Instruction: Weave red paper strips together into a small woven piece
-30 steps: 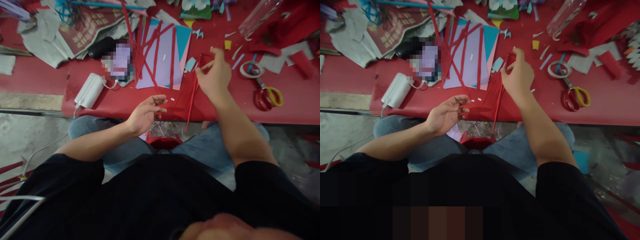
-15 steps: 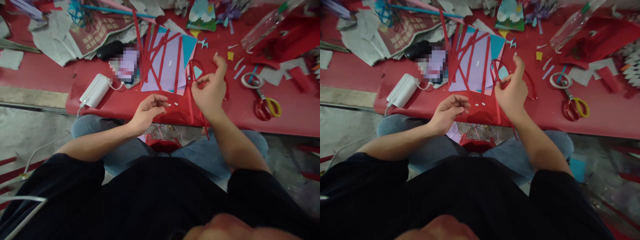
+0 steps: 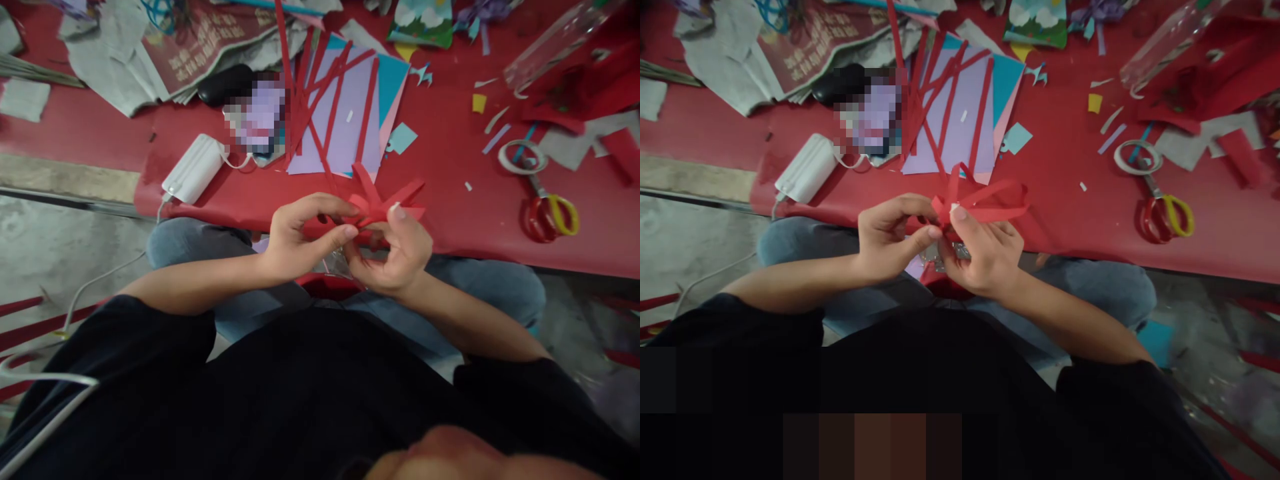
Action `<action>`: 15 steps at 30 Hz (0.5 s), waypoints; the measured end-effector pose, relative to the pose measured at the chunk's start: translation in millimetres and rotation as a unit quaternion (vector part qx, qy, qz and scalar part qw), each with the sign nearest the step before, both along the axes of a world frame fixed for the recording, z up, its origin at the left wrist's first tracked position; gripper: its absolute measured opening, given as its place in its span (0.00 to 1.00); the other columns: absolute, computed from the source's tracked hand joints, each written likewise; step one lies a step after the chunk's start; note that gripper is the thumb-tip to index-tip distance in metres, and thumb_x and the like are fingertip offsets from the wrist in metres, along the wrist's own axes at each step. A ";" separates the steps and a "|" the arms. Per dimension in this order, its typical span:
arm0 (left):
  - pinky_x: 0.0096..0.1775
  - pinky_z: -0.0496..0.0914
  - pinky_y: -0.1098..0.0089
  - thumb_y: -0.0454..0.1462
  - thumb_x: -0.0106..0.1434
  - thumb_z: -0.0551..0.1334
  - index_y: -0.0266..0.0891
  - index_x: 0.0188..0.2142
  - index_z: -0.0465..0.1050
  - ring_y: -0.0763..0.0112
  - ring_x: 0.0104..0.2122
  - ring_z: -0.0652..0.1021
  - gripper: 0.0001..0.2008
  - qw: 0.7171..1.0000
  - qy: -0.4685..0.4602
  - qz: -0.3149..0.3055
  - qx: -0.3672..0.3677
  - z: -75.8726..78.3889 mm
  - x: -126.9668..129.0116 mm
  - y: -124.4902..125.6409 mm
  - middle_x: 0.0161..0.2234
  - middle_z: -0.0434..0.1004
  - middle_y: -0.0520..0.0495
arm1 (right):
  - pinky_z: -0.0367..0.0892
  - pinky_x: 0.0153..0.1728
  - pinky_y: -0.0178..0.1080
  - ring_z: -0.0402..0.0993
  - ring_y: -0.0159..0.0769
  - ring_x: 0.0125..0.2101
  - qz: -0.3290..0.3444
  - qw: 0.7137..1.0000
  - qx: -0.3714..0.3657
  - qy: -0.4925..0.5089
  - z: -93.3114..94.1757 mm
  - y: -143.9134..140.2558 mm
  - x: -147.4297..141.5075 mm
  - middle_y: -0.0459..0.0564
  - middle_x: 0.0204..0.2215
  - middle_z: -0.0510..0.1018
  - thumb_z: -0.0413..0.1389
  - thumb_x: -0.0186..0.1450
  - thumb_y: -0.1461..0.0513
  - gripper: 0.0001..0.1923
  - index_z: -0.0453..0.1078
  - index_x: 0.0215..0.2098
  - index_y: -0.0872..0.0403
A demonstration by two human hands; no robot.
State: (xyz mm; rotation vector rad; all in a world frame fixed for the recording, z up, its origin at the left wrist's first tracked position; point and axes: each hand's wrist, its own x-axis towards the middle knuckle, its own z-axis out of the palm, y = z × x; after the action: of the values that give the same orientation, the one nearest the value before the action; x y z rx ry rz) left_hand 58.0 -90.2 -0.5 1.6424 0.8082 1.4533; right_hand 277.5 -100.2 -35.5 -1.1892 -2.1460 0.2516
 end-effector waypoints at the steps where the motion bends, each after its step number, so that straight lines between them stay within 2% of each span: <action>1: 0.46 0.81 0.65 0.45 0.68 0.80 0.45 0.52 0.87 0.68 0.43 0.87 0.16 1.000 0.001 -0.005 0.000 1.2 0.3 -1.3 0.46 0.89 0.45 | 0.81 0.40 0.51 0.86 0.47 0.36 -0.007 1.000 0.022 0.001 2.0 -1.4 0.5 0.52 0.42 0.88 0.65 0.76 0.50 0.31 0.66 0.74 0.44; 4: 0.49 0.82 0.62 0.48 0.70 0.78 0.45 0.49 0.87 0.65 0.45 0.86 0.14 0.999 0.006 0.000 -0.032 4.6 1.4 -6.5 0.46 0.88 0.44 | 0.79 0.38 0.50 0.84 0.46 0.32 0.016 0.999 0.043 0.020 10.1 -3.0 0.1 0.51 0.37 0.88 0.68 0.74 0.50 0.30 0.70 0.71 0.43; 7: 0.50 0.82 0.62 0.48 0.72 0.76 0.44 0.48 0.87 0.66 0.44 0.87 0.13 0.997 0.021 0.027 -0.063 4.7 0.7 -10.2 0.44 0.89 0.45 | 0.76 0.36 0.52 0.84 0.48 0.32 0.060 0.995 0.035 0.067 24.4 -2.2 -0.5 0.50 0.38 0.89 0.69 0.73 0.52 0.29 0.72 0.70 0.41; 10: 0.46 0.82 0.65 0.48 0.73 0.75 0.42 0.46 0.87 0.68 0.39 0.87 0.13 0.994 0.049 0.061 -0.081 3.7 -1.1 -10.6 0.41 0.90 0.46 | 0.71 0.32 0.50 0.85 0.47 0.33 0.117 0.984 0.096 0.095 50.9 -1.7 2.8 0.50 0.43 0.90 0.71 0.70 0.57 0.30 0.73 0.68 0.44; 12: 0.43 0.82 0.67 0.46 0.73 0.75 0.41 0.44 0.86 0.69 0.36 0.86 0.11 0.994 0.062 0.055 -0.073 4.0 -2.1 -9.6 0.39 0.90 0.46 | 0.71 0.31 0.48 0.85 0.45 0.34 0.154 0.977 0.116 0.094 73.9 -1.3 8.3 0.51 0.43 0.89 0.72 0.68 0.60 0.26 0.75 0.62 0.46; 13: 0.42 0.81 0.69 0.44 0.73 0.75 0.40 0.43 0.86 0.70 0.35 0.86 0.10 0.995 0.065 0.045 -0.058 4.3 -2.5 -8.9 0.39 0.90 0.46 | 0.71 0.32 0.47 0.83 0.44 0.34 0.164 0.977 0.095 0.099 85.6 -0.6 11.7 0.51 0.43 0.88 0.71 0.68 0.60 0.21 0.76 0.59 0.46; 15: 0.39 0.80 0.71 0.40 0.72 0.75 0.40 0.44 0.85 0.72 0.34 0.86 0.06 0.997 0.071 0.020 -0.009 4.6 -3.3 -7.4 0.37 0.90 0.47 | 0.71 0.31 0.46 0.78 0.41 0.33 0.174 0.977 -0.005 0.125 106.8 2.3 19.5 0.51 0.42 0.85 0.68 0.71 0.61 0.12 0.77 0.51 0.46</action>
State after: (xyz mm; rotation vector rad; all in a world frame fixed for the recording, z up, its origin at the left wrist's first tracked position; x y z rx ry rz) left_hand 54.6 -97.6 4.2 1.7410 0.9351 1.3634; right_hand 297.1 -97.9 71.2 -0.7351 -2.1168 0.5367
